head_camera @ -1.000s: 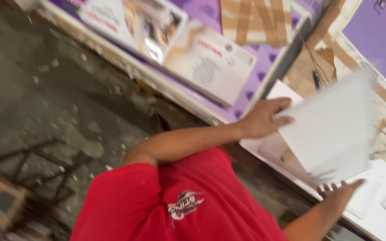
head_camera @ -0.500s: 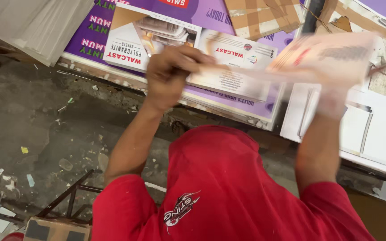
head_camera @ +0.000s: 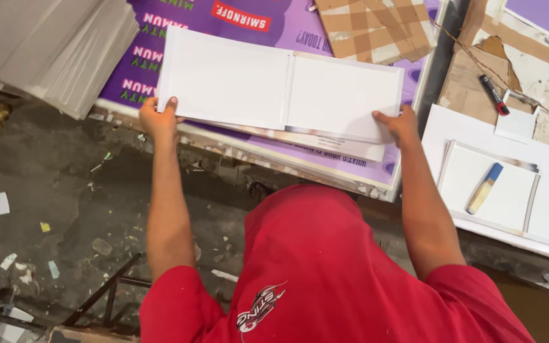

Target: The person aligns a white book cover with a stack of printed pages on a workbench, then inserts the pages into the cover. They repeatedly open and close the assembled book to check alignment, then stack the finished unit with others. The person continues handling multiple book units, flipping through pages and organizing them on the table.

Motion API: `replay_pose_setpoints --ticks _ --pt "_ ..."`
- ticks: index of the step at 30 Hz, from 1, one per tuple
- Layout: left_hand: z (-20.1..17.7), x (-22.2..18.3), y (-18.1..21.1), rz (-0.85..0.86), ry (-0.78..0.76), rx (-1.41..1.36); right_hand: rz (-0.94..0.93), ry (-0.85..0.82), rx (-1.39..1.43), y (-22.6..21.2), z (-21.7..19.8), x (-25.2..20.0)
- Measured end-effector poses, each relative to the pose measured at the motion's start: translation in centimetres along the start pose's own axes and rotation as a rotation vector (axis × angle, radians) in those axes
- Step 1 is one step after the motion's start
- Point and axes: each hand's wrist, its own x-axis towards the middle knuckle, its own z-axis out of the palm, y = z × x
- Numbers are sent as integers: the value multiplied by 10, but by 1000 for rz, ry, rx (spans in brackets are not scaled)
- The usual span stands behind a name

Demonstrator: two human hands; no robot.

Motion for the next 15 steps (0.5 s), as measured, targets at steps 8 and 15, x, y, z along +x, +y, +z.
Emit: replay_pose_setpoints --ticks 8,15 --pt "6 58 -3 421 -245 656 -205 132 -173 3 5 -25" --pt "7 59 21 552 -310 887 -85 35 150 -89 -45 -113"
